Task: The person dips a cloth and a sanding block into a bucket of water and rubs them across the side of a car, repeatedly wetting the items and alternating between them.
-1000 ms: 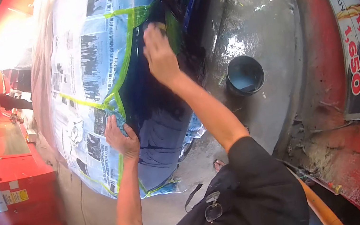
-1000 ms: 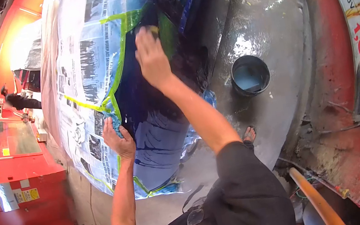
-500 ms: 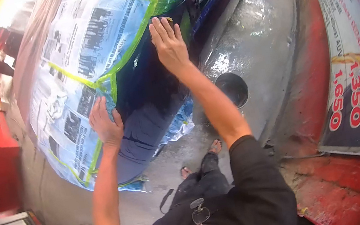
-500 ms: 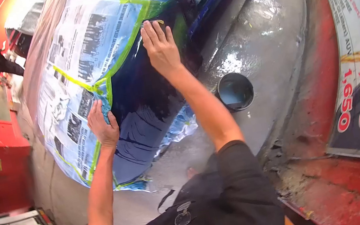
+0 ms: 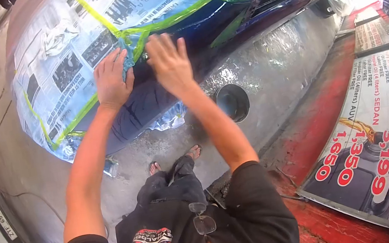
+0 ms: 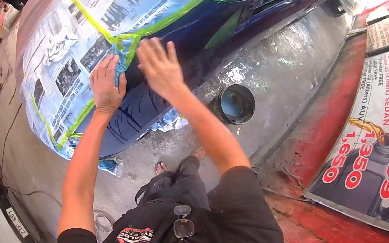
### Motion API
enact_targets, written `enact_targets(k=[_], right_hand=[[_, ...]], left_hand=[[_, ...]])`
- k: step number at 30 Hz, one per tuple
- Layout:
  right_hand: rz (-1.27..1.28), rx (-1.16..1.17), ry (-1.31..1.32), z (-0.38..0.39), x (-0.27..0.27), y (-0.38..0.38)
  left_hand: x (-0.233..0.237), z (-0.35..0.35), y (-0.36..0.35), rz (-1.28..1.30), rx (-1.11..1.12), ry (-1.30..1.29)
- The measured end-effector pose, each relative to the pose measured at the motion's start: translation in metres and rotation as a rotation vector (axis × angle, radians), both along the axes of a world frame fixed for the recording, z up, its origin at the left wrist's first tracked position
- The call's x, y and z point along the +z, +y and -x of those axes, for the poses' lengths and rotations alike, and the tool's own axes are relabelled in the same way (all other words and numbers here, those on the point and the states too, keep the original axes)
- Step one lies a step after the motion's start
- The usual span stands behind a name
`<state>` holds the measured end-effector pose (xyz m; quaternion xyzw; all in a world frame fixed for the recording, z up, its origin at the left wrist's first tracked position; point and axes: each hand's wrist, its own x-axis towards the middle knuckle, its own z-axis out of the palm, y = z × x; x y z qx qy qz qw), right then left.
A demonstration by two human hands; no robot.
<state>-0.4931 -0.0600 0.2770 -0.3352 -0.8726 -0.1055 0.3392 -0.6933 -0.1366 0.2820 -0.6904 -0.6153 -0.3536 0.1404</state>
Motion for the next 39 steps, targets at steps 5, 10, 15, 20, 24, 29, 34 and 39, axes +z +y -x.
enact_targets(k=[5, 10, 15, 20, 24, 29, 34, 39], right_hand=[[0.073, -0.302, 0.047, 0.009, 0.011, 0.014], [-0.003, -0.221, -0.163, -0.009, 0.024, 0.025], [0.114, -0.032, 0.065, 0.020, -0.011, -0.021], [-0.024, -0.300, -0.066, -0.066, 0.007, 0.044], [0.150, -0.209, 0.340, -0.030, 0.008, 0.017], [0.166, -0.071, 0.231, -0.009, -0.039, -0.024], [0.153, -0.351, 0.615, -0.007, -0.002, 0.037], [0.266, -0.291, 0.559, 0.017, -0.061, -0.012]], left_hand=[[-0.003, 0.002, -0.002, 0.000, -0.001, -0.016], [-0.001, 0.001, -0.002, -0.015, -0.013, -0.021], [0.001, 0.005, 0.004, -0.019, 0.004, 0.011], [-0.007, 0.002, -0.002, 0.014, -0.010, -0.002], [-0.002, 0.004, 0.009, -0.009, 0.004, 0.025], [-0.007, 0.003, 0.003, 0.003, -0.015, 0.039], [-0.008, 0.002, 0.004, 0.008, -0.018, 0.044], [-0.006, 0.000, 0.007, -0.002, -0.021, 0.044]])
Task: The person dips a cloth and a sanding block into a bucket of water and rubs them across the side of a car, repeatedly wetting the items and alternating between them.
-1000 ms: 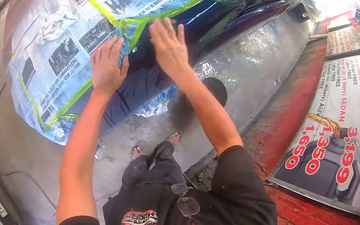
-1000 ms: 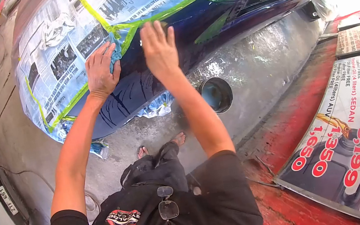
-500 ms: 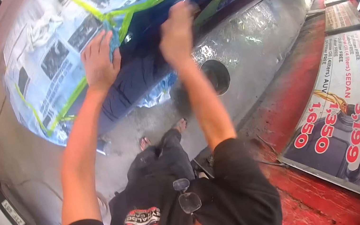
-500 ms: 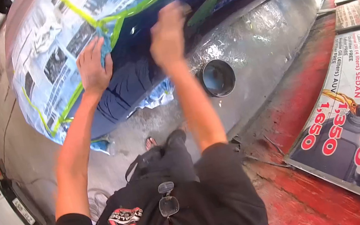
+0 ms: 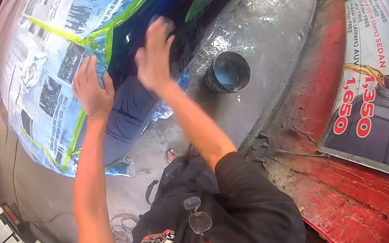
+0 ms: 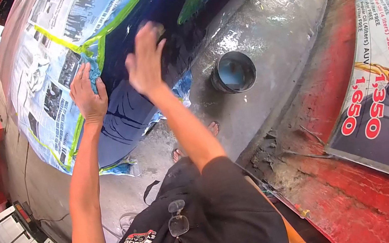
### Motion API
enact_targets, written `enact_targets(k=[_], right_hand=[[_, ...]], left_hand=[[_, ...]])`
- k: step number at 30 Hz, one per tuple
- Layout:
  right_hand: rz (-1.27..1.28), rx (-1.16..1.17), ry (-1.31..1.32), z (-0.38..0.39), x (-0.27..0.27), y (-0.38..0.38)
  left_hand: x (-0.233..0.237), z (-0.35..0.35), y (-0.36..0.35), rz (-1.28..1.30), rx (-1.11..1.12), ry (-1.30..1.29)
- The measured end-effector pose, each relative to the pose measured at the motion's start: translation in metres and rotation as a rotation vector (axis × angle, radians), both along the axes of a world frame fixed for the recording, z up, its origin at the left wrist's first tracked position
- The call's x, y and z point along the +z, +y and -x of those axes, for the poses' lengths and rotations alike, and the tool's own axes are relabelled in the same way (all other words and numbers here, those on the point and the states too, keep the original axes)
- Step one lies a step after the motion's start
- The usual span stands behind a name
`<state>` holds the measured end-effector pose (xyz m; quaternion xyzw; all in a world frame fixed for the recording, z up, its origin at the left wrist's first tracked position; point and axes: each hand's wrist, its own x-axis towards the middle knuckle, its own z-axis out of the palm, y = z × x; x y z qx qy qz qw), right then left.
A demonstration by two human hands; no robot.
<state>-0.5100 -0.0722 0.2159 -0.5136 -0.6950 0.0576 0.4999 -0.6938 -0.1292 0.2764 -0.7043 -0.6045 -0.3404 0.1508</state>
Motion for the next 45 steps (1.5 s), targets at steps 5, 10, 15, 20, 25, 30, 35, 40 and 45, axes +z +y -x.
enact_targets(k=[5, 10, 15, 20, 25, 30, 35, 40, 45], right_hand=[[0.113, -0.162, 0.402, -0.038, 0.063, 0.082], [0.153, -0.046, 0.483, 0.018, -0.019, -0.013], [0.033, -0.087, 0.612, -0.036, 0.055, 0.082], [0.082, -0.103, 0.545, -0.008, 0.012, 0.025], [0.053, -0.109, 0.544, -0.070, 0.080, 0.109], [-0.044, -0.099, 0.417, -0.044, 0.029, 0.071], [-0.039, -0.140, 0.452, -0.090, 0.076, 0.134], [-0.120, -0.083, 0.262, -0.058, 0.062, 0.056], [0.335, 0.162, 0.096, -0.036, -0.029, -0.086]], left_hand=[[-0.002, 0.000, -0.003, 0.003, 0.001, 0.001], [0.001, -0.003, -0.001, -0.015, -0.013, 0.026], [-0.003, -0.001, -0.001, -0.009, -0.011, 0.035], [0.001, -0.003, -0.002, -0.014, -0.016, 0.038], [-0.003, -0.001, -0.001, -0.018, -0.008, 0.067], [0.001, -0.002, 0.001, -0.013, -0.010, 0.074], [-0.003, 0.001, -0.001, -0.003, -0.025, 0.077], [-0.003, 0.002, 0.005, -0.049, -0.092, 0.045], [0.001, 0.000, -0.004, -0.052, -0.091, 0.000]])
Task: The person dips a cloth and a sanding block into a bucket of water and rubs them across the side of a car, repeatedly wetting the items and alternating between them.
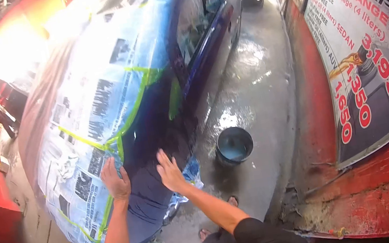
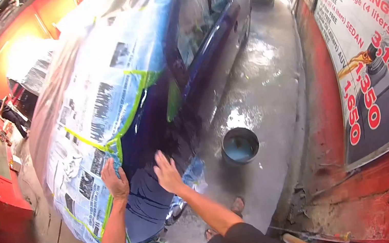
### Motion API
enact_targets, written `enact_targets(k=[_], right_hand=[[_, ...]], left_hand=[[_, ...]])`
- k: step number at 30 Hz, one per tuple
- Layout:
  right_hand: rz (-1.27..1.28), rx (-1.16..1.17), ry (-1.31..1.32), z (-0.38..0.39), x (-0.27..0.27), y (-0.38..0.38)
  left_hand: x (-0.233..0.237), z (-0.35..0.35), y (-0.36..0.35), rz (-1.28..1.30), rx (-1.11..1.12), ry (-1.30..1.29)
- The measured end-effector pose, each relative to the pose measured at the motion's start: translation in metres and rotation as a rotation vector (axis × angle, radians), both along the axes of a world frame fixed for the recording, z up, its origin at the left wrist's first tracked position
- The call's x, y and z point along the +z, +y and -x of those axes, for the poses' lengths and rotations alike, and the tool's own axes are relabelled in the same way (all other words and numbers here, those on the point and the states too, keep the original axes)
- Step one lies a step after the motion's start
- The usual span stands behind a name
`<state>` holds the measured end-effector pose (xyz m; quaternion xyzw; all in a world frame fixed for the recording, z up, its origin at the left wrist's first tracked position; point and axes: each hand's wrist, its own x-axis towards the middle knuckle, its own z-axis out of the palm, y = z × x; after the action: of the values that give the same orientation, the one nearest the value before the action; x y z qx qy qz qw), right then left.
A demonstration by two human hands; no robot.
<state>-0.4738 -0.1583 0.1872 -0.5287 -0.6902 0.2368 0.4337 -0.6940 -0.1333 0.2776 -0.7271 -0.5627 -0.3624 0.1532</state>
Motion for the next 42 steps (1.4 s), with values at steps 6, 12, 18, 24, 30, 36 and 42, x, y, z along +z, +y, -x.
enact_targets(k=[6, 12, 18, 24, 30, 36, 42], right_hand=[[0.334, -0.181, 0.135, -0.100, -0.139, -0.110], [0.898, -0.440, -0.028, -0.227, -0.205, -0.229], [0.783, -0.525, -0.071, -0.286, -0.342, -0.238], [0.726, -0.453, -0.012, -0.301, -0.362, -0.077], [0.492, -0.418, -0.170, -0.319, -0.405, 0.037], [0.806, -0.289, -0.374, -0.321, -0.480, 0.055], [0.706, -0.430, -0.594, -0.339, -0.529, 0.055]], left_hand=[[-0.001, 0.001, 0.012, -0.037, -0.050, -0.021], [0.046, -0.072, 0.073, -0.065, -0.201, 0.155], [0.048, -0.118, 0.133, 0.035, -0.262, 0.329], [0.081, -0.177, 0.172, 0.086, -0.405, 0.609], [0.104, -0.168, 0.221, 0.223, -0.635, 0.862], [0.103, -0.142, 0.230, 0.269, -0.615, 0.668], [0.083, -0.141, 0.213, 0.292, -0.498, 0.545]])
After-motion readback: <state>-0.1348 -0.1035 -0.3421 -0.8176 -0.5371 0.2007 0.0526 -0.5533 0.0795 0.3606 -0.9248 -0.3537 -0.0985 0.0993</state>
